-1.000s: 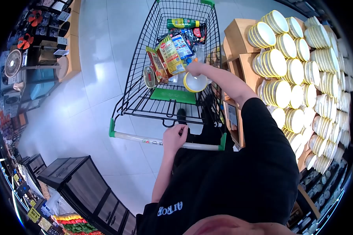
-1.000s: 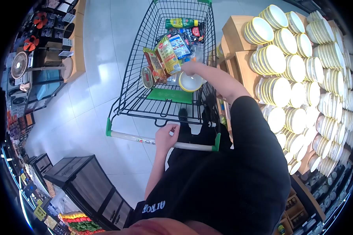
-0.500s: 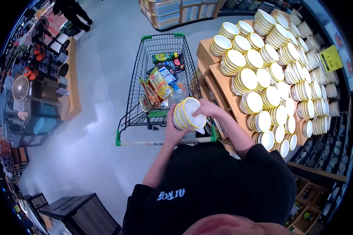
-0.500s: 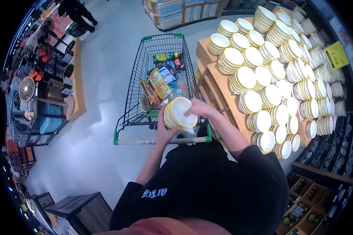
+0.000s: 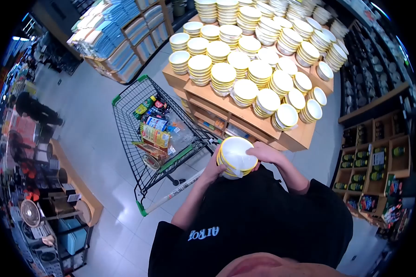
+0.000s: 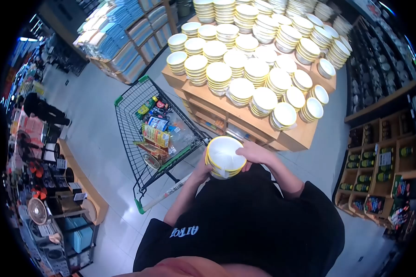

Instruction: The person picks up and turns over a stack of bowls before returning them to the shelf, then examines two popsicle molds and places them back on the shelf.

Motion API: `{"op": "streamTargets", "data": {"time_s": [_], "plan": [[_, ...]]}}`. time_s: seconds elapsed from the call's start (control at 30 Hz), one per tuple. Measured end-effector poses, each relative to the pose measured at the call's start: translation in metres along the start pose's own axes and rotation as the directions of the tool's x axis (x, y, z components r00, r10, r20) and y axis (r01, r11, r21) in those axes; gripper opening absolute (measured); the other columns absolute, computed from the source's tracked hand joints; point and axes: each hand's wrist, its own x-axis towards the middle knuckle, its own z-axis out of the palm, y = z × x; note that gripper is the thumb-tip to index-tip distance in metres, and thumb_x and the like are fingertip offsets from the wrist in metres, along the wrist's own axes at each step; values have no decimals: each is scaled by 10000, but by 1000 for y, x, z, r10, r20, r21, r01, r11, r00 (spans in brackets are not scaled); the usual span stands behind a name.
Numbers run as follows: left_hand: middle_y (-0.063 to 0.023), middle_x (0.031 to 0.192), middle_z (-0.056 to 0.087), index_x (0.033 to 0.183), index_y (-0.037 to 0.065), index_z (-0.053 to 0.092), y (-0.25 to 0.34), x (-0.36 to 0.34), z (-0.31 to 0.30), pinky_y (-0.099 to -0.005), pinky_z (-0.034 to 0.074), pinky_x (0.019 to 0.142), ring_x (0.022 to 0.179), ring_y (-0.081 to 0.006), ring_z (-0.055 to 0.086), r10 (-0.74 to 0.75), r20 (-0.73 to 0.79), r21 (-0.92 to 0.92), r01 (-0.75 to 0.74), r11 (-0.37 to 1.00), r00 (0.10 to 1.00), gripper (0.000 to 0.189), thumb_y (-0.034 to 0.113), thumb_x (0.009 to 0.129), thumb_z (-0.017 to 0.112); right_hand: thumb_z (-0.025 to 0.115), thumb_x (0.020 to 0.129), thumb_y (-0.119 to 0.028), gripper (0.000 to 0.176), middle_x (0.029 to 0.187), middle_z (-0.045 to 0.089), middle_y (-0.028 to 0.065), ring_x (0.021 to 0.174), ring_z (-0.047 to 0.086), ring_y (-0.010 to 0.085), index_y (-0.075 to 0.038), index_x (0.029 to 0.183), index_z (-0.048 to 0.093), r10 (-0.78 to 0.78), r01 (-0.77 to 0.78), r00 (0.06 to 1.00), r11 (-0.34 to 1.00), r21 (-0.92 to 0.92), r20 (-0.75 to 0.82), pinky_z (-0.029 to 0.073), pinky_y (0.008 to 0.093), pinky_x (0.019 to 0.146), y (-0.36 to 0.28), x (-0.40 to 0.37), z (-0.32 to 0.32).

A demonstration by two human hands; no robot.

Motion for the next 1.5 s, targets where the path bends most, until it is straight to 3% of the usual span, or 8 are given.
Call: {"op": "streamTargets", "data": {"time_s": [0.17,0.4,0.57,0.67,0.77,1.17,1.37,1.5], "plan": [[-113,1365,450,1413,29,282,-20,-1,13,-376,410,1045,1260,-235,463,-95,-24,-273,85,958,995,1161,528,542,865,438,951,-367,427,966,655,178,947,616,295,4,1105,583,-180,113,939,966,-232,-293,457,388,845,5,-16,6],[-139,1362,467,1402,-8,295,-5,4,52,-402,460,1007,1229,-254,504,-54,-31,-295,42,955,998,1119,541,590,835,449,960,-372,486,1131,600,213,1076,572,323,-46,1320,444,-493,390,797,861,-327,-349,425,380,932,-9,-72,-9],[-158,1396,433,1425,30,286,-5,13,109,-438,455,1010,1244,-280,489,-67,-5,-318,62,946,998,1067,597,656,761,523,927,-412,548,1340,465,176,1163,522,273,-19,1301,446,-792,683,548,609,-403,-269,410,348,971,15,-122,-40],[-172,1425,401,1446,60,269,-15,19,143,-474,426,1031,1267,-313,462,-107,57,-430,121,895,993,1020,663,721,658,664,864,-318,483,1380,418,160,1174,501,214,-35,1213,487,-812,747,554,582,-322,-183,404,321,986,39,-143,-60],[-168,1430,397,1445,59,271,-19,28,179,-475,410,1044,1278,-313,449,-122,68,-454,140,880,990,976,641,754,641,740,773,-133,336,1248,520,155,1188,494,244,-62,1023,527,-735,797,584,600,69,-344,389,366,1006,58,-159,-66],[-178,1416,416,1429,41,311,-61,41,245,-470,415,1037,1276,-323,451,-187,-6,-309,176,935,982,946,713,794,512,718,803,-90,254,968,525,5,952,521,89,-87,920,492,-618,721,685,649,242,-386,437,260,849,118,-197,-106],[-169,1424,403,1431,23,280,-64,38,257,-457,393,1058,1295,-299,430,-170,63,-261,180,948,983,993,673,753,604,684,842,-190,278,1011,509,14,972,495,93,-89,1003,482,-695,789,612,570,229,-378,416,256,836,129,-201,-120],[-144,1388,422,1418,10,242,-38,40,271,-398,369,1077,1279,-247,444,-135,163,-280,177,943,977,991,393,705,813,650,866,-354,434,1082,502,45,1036,490,123,-82,1136,446,-716,847,529,482,226,-456,412,279,879,130,-192,-117]]}}
